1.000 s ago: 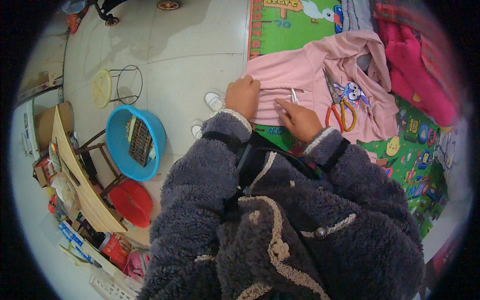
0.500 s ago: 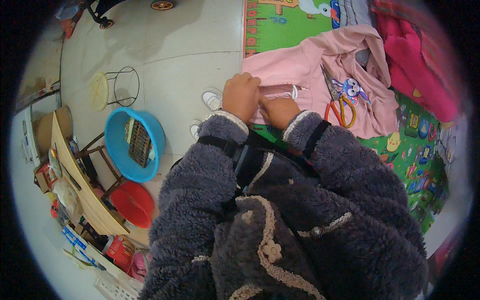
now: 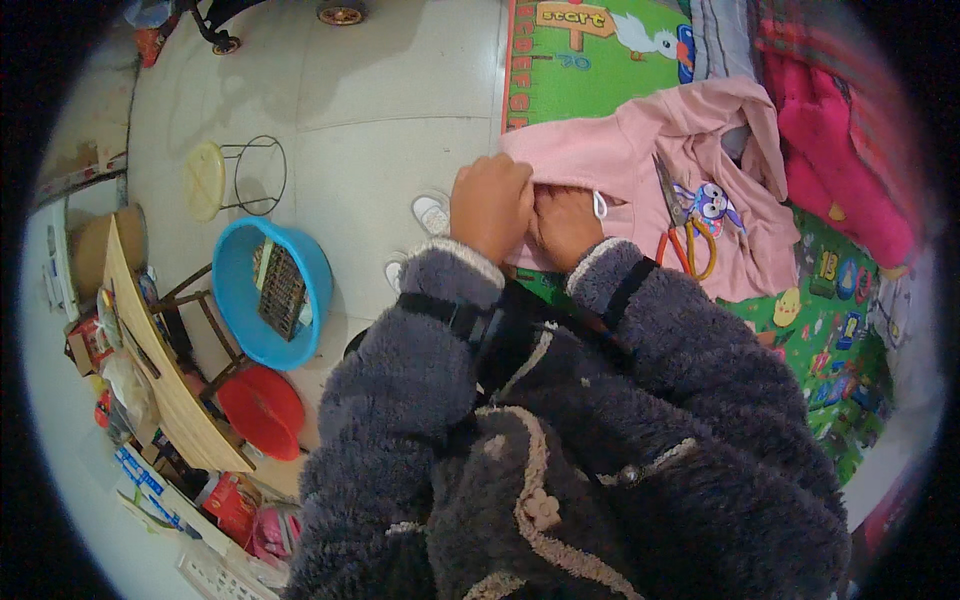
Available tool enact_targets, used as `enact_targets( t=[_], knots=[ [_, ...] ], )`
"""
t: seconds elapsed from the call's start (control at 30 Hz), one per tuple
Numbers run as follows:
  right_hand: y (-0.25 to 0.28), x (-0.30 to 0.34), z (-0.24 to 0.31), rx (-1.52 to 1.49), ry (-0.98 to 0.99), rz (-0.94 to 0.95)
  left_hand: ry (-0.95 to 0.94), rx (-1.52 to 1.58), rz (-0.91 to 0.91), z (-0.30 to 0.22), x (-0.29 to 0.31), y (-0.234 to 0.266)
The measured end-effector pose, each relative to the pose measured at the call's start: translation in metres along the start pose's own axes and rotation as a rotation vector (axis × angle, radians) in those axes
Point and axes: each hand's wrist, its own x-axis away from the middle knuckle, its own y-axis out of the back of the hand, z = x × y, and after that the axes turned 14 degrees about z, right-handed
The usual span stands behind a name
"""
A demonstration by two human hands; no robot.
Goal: The person picks up a pair of scissors and a pink hoodie from a cluttered room. They then sit on the floor and use the scissors to cut the drawstrings of the hoodie.
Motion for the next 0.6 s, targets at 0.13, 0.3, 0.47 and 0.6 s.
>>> enact_targets(
  t=[0.13, 0.3, 0.47, 0.6],
  knots=[
    [-0.004, -0.013, -0.017, -0.040, 0.066, 0.314, -0.074, 0.006, 0.046, -0.003, 0.016, 0.001],
    [-0.004, -0.018, -0.020, -0.107, 0.087, 0.423, -0.069, -0.043, 0.102, 0.006, 0.019, -0.005],
    [-0.003, -0.016, -0.015, -0.071, 0.057, 0.287, -0.058, -0.049, 0.164, 0.011, 0.019, -0.012],
    [-0.002, -0.010, -0.006, -0.067, 0.036, 0.179, -0.037, -0.044, 0.152, 0.012, 0.018, -0.015]
  ],
)
